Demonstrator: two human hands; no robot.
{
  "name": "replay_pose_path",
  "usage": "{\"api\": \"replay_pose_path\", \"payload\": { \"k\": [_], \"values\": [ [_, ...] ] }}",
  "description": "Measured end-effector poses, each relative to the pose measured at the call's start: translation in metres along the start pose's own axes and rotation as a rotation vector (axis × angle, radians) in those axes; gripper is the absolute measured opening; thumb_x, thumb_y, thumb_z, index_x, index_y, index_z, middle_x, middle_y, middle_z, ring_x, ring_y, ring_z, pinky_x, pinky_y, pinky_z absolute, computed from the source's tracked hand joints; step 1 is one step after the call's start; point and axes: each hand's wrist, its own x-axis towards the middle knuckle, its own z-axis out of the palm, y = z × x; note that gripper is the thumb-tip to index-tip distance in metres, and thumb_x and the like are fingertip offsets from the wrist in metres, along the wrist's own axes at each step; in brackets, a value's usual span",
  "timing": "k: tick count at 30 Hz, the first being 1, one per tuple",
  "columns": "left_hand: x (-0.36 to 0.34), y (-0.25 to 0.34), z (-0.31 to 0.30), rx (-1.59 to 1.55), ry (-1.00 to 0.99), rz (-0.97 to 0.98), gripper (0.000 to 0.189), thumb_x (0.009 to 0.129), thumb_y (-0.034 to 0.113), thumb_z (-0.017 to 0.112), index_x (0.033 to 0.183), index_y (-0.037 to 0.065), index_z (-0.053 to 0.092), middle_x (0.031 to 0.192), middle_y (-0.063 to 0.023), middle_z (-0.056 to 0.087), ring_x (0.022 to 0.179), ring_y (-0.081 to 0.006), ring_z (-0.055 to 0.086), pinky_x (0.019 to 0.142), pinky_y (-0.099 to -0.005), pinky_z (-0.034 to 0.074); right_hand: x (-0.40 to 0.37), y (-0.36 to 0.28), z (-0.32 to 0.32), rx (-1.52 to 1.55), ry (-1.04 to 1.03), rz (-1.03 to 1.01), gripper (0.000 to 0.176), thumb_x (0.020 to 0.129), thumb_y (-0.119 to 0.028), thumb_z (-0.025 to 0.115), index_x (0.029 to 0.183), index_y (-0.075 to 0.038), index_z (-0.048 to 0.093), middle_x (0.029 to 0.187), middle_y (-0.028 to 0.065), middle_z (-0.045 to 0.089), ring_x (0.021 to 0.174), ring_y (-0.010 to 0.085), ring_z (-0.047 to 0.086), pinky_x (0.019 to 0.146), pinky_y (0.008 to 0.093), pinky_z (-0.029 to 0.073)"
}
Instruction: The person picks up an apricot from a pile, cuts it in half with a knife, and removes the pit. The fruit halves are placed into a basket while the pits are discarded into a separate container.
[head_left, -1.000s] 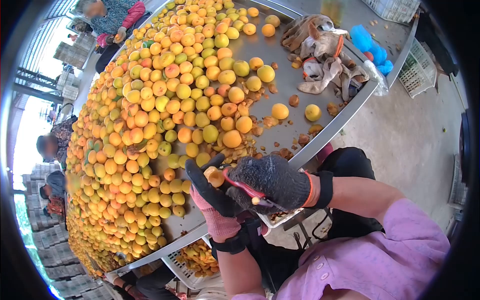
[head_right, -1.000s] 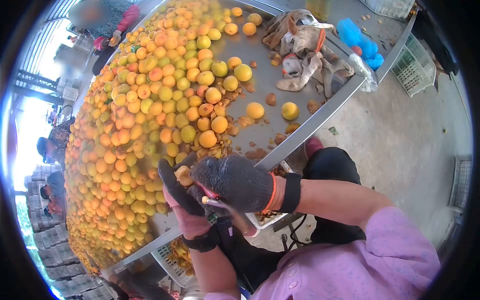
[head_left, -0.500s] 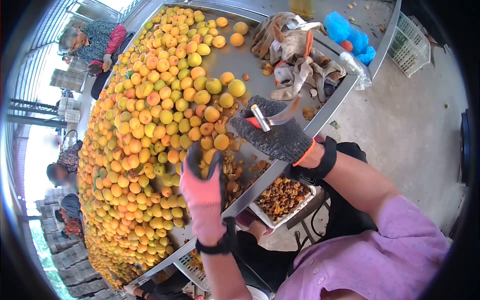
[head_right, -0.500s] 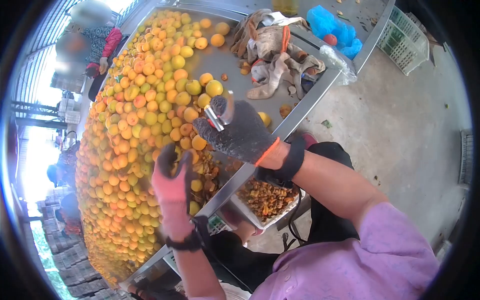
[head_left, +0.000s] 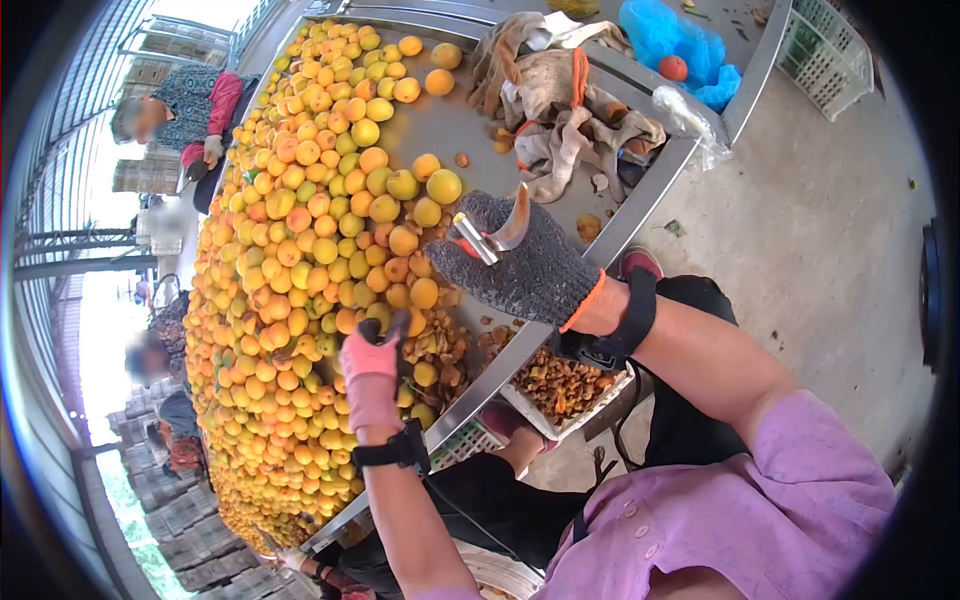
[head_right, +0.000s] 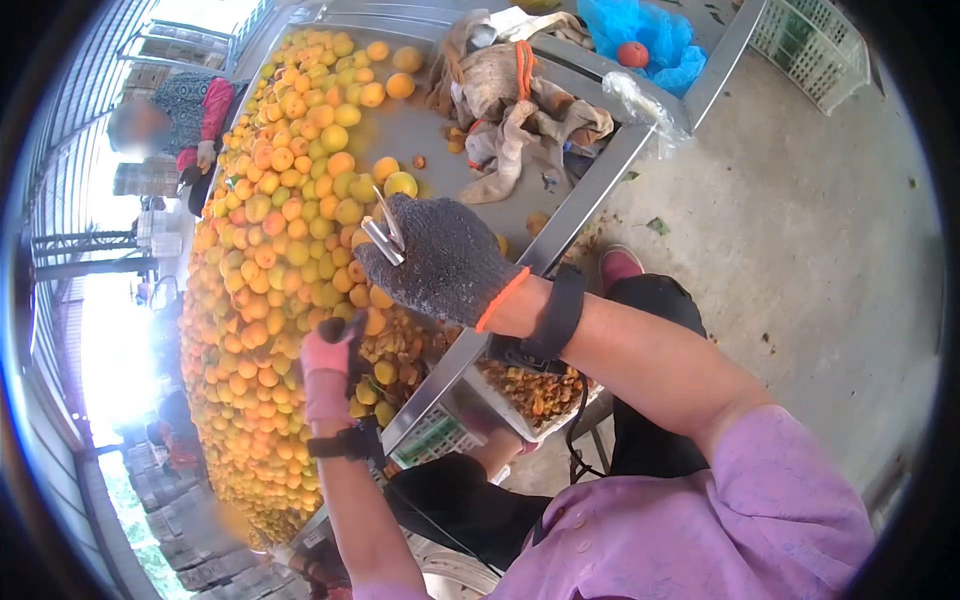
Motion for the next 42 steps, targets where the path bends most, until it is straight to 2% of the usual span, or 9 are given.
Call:
{"api": "replay_pose_path", "payload": {
  "k": [9,15,20,23,24,31,33,37,42],
  "values": [
    [-0.026,0.029,0.013,0.464,0.09,0.166,0.046,0.075,0.038,0.067,0.095,-0.003,0.063,0.087,-0.0201,0.065,0.081,-0.0325,0.063,0.073,-0.0376,0.049,-0.003,-0.006,-0.007,-0.007,-0.011,0.047,0.033,0.079,-0.035,0.058,0.078,-0.002,0.055,0.063,0.0179,0.058,0.063,0.0362,0.059,0.056,0.0444,0.046],
    [-0.123,-0.019,-0.034,-0.971,-0.182,0.106,0.053,0.089,0.046,0.046,0.106,-0.003,0.058,0.087,-0.0141,0.063,0.059,-0.0155,0.058,0.05,-0.0257,0.045,-0.004,-0.001,-0.005,-0.095,-0.005,-0.088,0.03,0.08,-0.028,0.067,0.077,-0.003,0.051,0.061,0.0092,0.052,0.053,0.0247,0.048,0.052,0.036,0.04],
    [-0.175,-0.081,-0.026,-1.053,0.216,0.17,0.06,0.086,0.052,0.046,0.105,-0.004,0.056,0.092,-0.0159,0.062,0.08,-0.0215,0.058,0.053,-0.0243,0.047,-0.016,0.003,0.006,-0.107,-0.056,-0.105,0.035,0.08,-0.032,0.069,0.076,-0.003,0.049,0.055,0.0043,0.049,0.049,0.0118,0.05,0.045,0.0294,0.04],
    [-0.196,-0.157,-0.04,-1.68,-0.164,-0.112,0.058,0.085,0.053,0.048,0.111,0.001,0.053,0.095,-0.0193,0.061,0.088,-0.0236,0.058,0.055,-0.0254,0.049,-0.024,-0.002,0.004,-0.13,-0.122,-0.083,0.038,0.079,-0.035,0.064,0.065,-0.001,0.051,0.056,0.0145,0.053,0.055,0.0321,0.054,0.052,0.0398,0.041],
    [-0.21,-0.182,-0.022,-0.927,0.371,0.089,0.053,0.085,0.049,0.05,0.115,0.005,0.05,0.097,-0.0182,0.06,0.087,-0.0235,0.059,0.057,-0.026,0.05,-0.025,-0.003,0.003,-0.187,-0.147,-0.112,0.035,0.077,-0.03,0.066,0.066,-0.001,0.052,0.057,0.0137,0.055,0.056,0.0308,0.056,0.053,0.0388,0.043],
    [-0.241,-0.284,-0.032,-1.21,0.328,-0.455,0.047,0.085,0.034,0.057,0.12,0.004,0.046,0.097,-0.0135,0.06,0.077,-0.0239,0.061,0.062,-0.0337,0.053,-0.035,-0.004,0.004,-0.101,-0.192,-0.075,0.027,0.072,-0.024,0.071,0.077,0.001,0.061,0.065,0.0137,0.061,0.057,0.0255,0.059,0.053,0.0337,0.044],
    [-0.223,-0.298,-0.02,0.726,0.654,-0.446,0.069,0.074,0.038,0.069,0.123,-0.002,0.043,0.109,-0.0199,0.055,0.098,-0.033,0.056,0.085,-0.0385,0.045,-0.032,-0.009,0.01,-0.135,-0.179,-0.132,0.027,0.073,-0.023,0.071,0.082,0.001,0.063,0.065,0.0137,0.061,0.056,0.0237,0.06,0.053,0.0328,0.045],
    [-0.15,-0.274,-0.053,-0.132,0.547,-0.226,0.064,0.072,0.035,0.072,0.121,0.001,0.048,0.118,-0.016,0.052,0.106,-0.0299,0.052,0.091,-0.0379,0.041,-0.027,-0.02,0.018,-0.213,-0.263,0.041,0.028,0.078,-0.028,0.069,0.082,0.0,0.063,0.066,0.012,0.062,0.056,0.0224,0.06,0.053,0.0332,0.045],
    [-0.038,-0.207,-0.071,0.312,0.304,-0.191,0.061,0.079,0.04,0.061,0.129,0.01,0.042,0.122,-0.0184,0.05,0.111,-0.033,0.049,0.091,-0.0402,0.041,-0.022,-0.011,0.036,-0.157,-0.171,-0.076,0.029,0.081,-0.03,0.066,0.084,-0.002,0.059,0.063,0.0095,0.06,0.055,0.02,0.059,0.053,0.0326,0.045]
  ]
}}
